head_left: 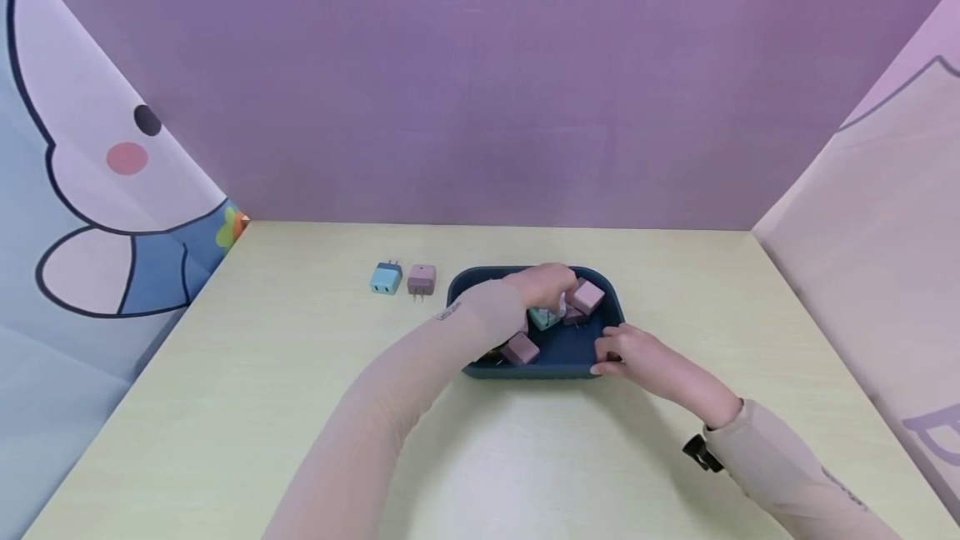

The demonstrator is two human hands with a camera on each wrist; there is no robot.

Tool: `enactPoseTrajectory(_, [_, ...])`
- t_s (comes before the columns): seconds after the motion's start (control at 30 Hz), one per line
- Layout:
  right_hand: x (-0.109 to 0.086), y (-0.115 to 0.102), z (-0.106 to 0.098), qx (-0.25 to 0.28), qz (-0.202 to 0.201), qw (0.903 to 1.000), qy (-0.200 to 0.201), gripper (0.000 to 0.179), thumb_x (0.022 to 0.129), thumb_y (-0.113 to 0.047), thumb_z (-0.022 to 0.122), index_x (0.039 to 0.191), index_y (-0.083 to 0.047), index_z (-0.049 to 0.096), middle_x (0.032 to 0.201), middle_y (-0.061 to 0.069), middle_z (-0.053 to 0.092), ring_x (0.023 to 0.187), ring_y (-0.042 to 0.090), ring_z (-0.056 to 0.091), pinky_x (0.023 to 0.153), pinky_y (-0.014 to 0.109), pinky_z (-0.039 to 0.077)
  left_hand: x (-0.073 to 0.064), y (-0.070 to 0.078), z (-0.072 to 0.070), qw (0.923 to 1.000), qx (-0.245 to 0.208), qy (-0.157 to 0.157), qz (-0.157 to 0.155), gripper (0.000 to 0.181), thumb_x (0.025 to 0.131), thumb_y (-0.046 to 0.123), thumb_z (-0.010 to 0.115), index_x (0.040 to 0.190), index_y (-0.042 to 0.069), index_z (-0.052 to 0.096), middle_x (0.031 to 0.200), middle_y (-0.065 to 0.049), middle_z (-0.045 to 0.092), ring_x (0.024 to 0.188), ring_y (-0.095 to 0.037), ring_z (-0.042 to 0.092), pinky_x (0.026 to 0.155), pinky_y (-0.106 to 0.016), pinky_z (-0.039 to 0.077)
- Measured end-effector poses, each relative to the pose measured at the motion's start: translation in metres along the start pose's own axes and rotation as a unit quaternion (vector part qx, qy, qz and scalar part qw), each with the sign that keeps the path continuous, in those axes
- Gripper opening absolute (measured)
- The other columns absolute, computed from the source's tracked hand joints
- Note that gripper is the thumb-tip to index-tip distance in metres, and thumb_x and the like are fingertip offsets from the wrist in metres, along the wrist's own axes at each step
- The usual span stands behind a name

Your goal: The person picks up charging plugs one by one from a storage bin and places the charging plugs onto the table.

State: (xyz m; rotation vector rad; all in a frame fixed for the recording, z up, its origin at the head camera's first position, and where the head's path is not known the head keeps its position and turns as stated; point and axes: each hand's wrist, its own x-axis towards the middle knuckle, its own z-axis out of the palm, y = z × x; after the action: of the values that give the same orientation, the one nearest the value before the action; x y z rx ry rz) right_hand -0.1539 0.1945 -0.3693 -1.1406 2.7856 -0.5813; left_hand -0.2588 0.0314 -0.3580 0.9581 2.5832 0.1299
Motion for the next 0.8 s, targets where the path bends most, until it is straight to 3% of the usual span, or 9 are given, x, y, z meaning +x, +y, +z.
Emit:
enactPoseTrajectory(0.53, [0.0,-0.001,-0.001,0.003,0.002,1.0,-0.001,0.021,0.079,-0.012,0.065,0.064,-0.015,0.05,0.063,-0.009,0.036,0.059,0.005,0.032,0.054,0.019,0.03,-0.019,0.002,-0.018,0.9996,-0.018,0.001,0.023,0.019,0.081,0.01,0.063,0.1,0.013,0.063,0.103,0.004,0.056,0.084,-0.01,0.049,0.069,-0.021,0.044])
enactPoseTrajectory(0.8, [-0.001,-0.001,-0.001,0.003,0.002,1.0,0.002,0.02,0.079,-0.012,0.065,0.065,-0.015,0.051,0.063,-0.009,0.036,0.059,0.006,0.032,0.054,0.02,0.03,-0.032,-0.001,-0.029,0.9995,-0.012,0.002,0.029,0.024,0.081,0.008,0.062,0.105,0.011,0.061,0.105,0.003,0.054,0.089,-0.01,0.047,0.074,-0.021,0.044])
